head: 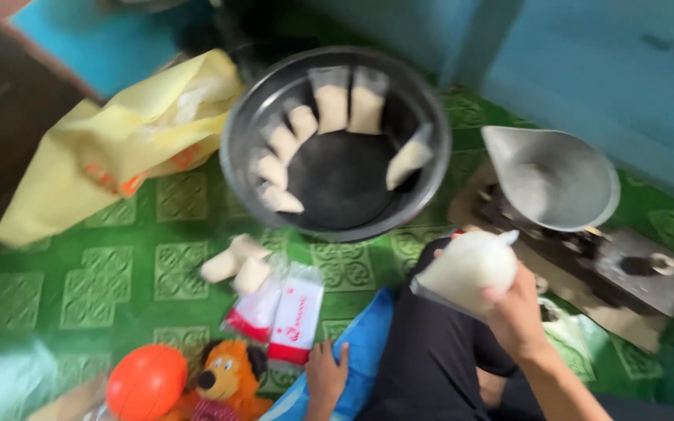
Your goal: Twisting and tying small plastic bags filled with white powder to seal them for individual portions.
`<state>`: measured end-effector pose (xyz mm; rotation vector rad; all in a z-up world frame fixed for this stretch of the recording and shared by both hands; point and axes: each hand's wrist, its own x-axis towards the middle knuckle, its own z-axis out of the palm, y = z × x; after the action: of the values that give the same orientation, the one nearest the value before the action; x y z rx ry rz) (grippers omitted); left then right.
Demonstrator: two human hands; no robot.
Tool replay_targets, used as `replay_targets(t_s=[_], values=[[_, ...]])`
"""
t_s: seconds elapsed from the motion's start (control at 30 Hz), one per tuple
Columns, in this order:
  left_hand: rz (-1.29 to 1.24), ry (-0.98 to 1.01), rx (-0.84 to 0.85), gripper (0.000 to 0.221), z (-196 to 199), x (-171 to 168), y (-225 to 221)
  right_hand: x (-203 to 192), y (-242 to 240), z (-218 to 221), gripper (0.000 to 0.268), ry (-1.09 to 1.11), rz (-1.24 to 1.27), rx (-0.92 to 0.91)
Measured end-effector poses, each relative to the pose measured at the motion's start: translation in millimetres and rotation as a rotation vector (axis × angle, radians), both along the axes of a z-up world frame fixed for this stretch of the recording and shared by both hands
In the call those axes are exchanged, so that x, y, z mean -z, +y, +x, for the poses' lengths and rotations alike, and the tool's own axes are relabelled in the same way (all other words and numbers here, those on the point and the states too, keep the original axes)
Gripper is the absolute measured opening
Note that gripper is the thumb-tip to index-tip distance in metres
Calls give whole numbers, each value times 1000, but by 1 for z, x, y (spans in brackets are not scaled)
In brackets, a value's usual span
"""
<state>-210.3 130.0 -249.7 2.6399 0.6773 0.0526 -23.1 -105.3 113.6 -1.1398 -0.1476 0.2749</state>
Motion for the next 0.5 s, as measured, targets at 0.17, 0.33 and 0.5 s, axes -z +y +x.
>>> replay_targets(t_s=[0.17,0.33,0.5], values=[[-12,47,-55,47,6,-14,-5,-31,70,-5,76,377,249,-171],[-101,89,-121,47,7,-22,-6,16,144,-13,70,683,9,-265],[-118,-47,-139,43,10,-39,-4,129,209,-22,41,839,-242,-353]])
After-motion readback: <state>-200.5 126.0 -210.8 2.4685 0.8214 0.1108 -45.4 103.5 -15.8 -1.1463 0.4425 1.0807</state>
